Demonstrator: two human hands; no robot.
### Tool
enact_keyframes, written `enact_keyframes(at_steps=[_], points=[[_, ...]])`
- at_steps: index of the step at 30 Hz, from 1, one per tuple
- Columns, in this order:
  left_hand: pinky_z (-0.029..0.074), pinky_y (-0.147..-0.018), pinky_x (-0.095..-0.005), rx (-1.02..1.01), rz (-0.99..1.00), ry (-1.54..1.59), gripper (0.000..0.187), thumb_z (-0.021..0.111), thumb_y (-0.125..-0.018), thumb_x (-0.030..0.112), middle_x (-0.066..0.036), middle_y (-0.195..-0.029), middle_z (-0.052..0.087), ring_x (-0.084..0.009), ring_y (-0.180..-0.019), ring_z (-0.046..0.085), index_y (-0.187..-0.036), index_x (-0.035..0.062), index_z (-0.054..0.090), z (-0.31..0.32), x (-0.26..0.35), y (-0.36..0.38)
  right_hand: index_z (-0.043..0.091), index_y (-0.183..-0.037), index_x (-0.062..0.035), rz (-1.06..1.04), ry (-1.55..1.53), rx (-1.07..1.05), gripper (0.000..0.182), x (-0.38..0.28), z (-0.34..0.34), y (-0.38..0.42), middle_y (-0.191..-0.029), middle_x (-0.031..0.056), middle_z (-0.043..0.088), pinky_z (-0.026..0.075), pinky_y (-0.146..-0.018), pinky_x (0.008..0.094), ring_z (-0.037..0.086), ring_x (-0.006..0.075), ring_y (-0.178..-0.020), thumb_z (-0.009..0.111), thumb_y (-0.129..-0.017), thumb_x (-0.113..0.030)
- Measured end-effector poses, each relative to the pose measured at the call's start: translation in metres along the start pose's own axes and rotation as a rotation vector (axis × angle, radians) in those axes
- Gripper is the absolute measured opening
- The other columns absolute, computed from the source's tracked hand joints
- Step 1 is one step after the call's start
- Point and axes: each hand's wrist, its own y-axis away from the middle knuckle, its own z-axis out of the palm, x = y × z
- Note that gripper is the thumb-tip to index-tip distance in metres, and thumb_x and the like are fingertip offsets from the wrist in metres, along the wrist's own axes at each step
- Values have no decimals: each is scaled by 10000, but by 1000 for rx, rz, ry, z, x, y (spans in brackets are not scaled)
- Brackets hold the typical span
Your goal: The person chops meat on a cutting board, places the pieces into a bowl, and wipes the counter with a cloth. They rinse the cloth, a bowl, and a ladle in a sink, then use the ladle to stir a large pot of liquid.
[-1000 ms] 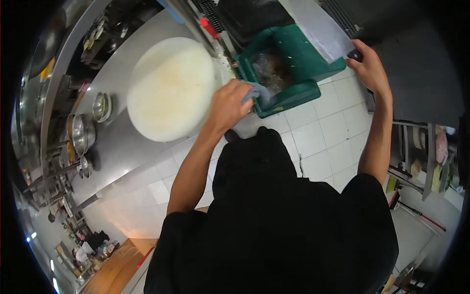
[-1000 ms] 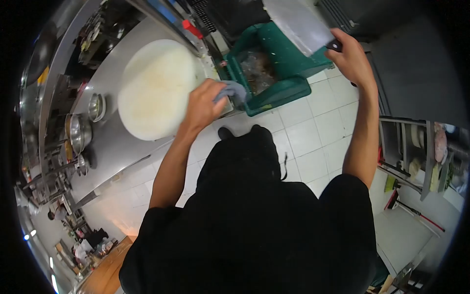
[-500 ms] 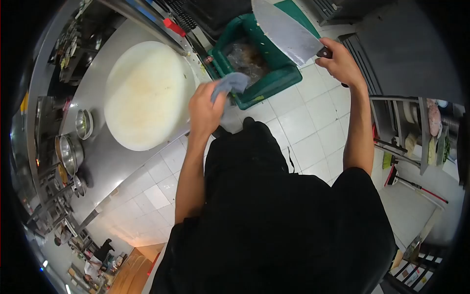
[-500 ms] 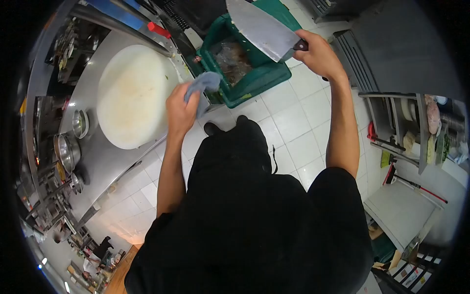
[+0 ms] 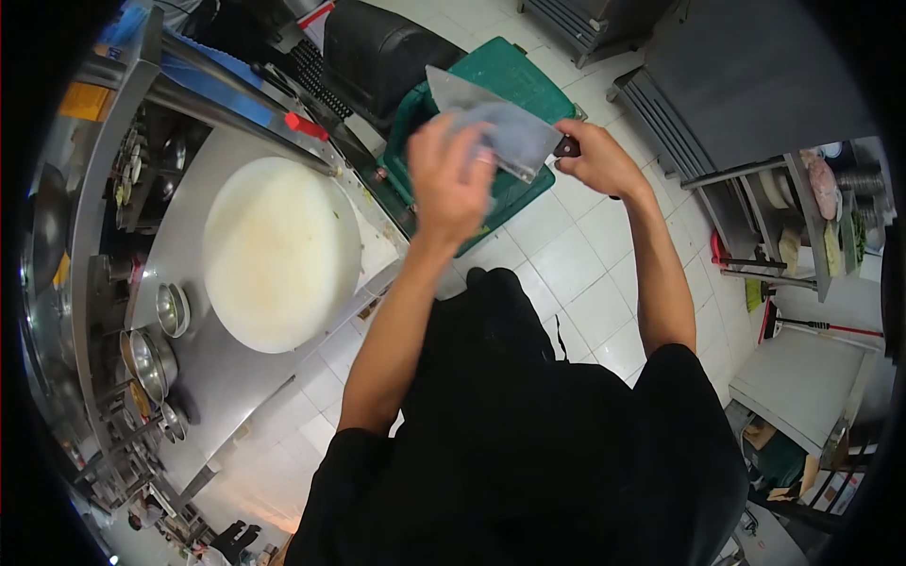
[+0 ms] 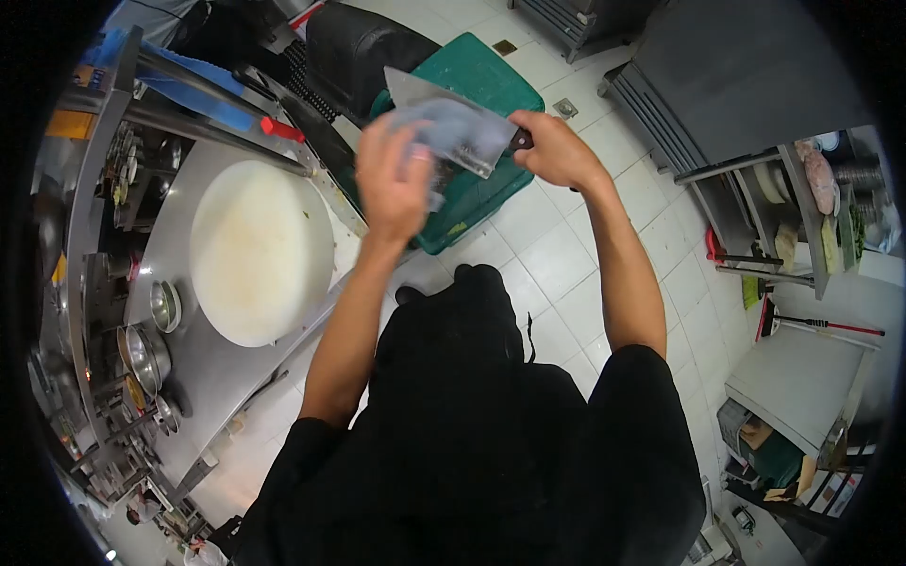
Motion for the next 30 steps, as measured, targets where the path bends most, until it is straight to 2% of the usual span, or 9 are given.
enact_keyframes(at_steps=[2,4,7,14,18,20,23,27,30], points=[[424,-960,-482,-146,298,-73,339,663,-778,134,-142,-1225,565,-362,-1113,515,-1116,107,666,32,-3,11,609,-1044,41,-117,28,-3,354,-3,1,-3,-879,239,661,504,-767,399,654,360,-838,598,-691,13],[428,-974,-476,-177,420,-172,369,653,-787,129,-108,-1265,560,-353,-1142,501,-1156,131,669,47,-11,24,604,-1038,41,-133,50,-50,348,-11,-6,-1,-870,234,653,498,-751,402,641,358,-820,594,-691,24],[433,-972,-469,-180,438,-203,383,634,-804,117,-80,-1296,552,-340,-1155,495,-1185,145,668,46,-26,19,589,-1026,40,-75,70,-109,335,-15,-21,8,-761,156,601,471,-679,370,567,268,-688,583,-691,39],[445,-951,-444,-220,567,-172,371,608,-804,72,-91,-1274,578,-338,-1111,533,-1164,136,668,19,-83,-24,589,-1013,31,42,73,-202,332,-22,-48,30,-685,93,512,440,-616,342,508,190,-637,600,-681,25],[467,-926,-405,-297,273,-281,359,606,-793,9,-128,-1132,624,-347,-1047,577,-1141,72,665,-28,-129,-60,593,-1015,25,264,-32,-336,323,-18,-62,43,-690,82,527,447,-588,341,527,178,-628,633,-695,2],[484,-891,-375,-59,39,-114,286,608,-805,12,-139,-1051,629,-345,-982,604,-1079,42,685,-45,-136,-63,594,-1016,22,310,-27,-306,317,-13,-72,46,-701,81,538,451,-576,342,538,177,-626,646,-705,-12],[490,-860,-366,209,-131,-16,233,606,-816,21,-141,-1016,629,-332,-935,615,-1029,32,700,-59,-71,-67,592,-996,24,205,108,-150,304,15,-64,51,-728,101,551,450,-592,343,541,197,-641,648,-701,-21],[441,-940,-428,7,74,17,326,635,-761,46,-154,-1134,609,-338,-1046,552,-1077,90,701,2,-4,-45,581,-957,37,90,132,-136,293,10,-53,29,-737,138,549,436,-655,374,523,236,-685,626,-673,-18],[451,-891,-440,-137,281,-96,350,619,-785,46,-165,-1145,612,-362,-1011,559,-1121,116,688,40,-17,-31,578,-953,35,17,93,-189,283,-19,-54,20,-724,138,541,434,-646,375,523,233,-678,617,-678,-16]])
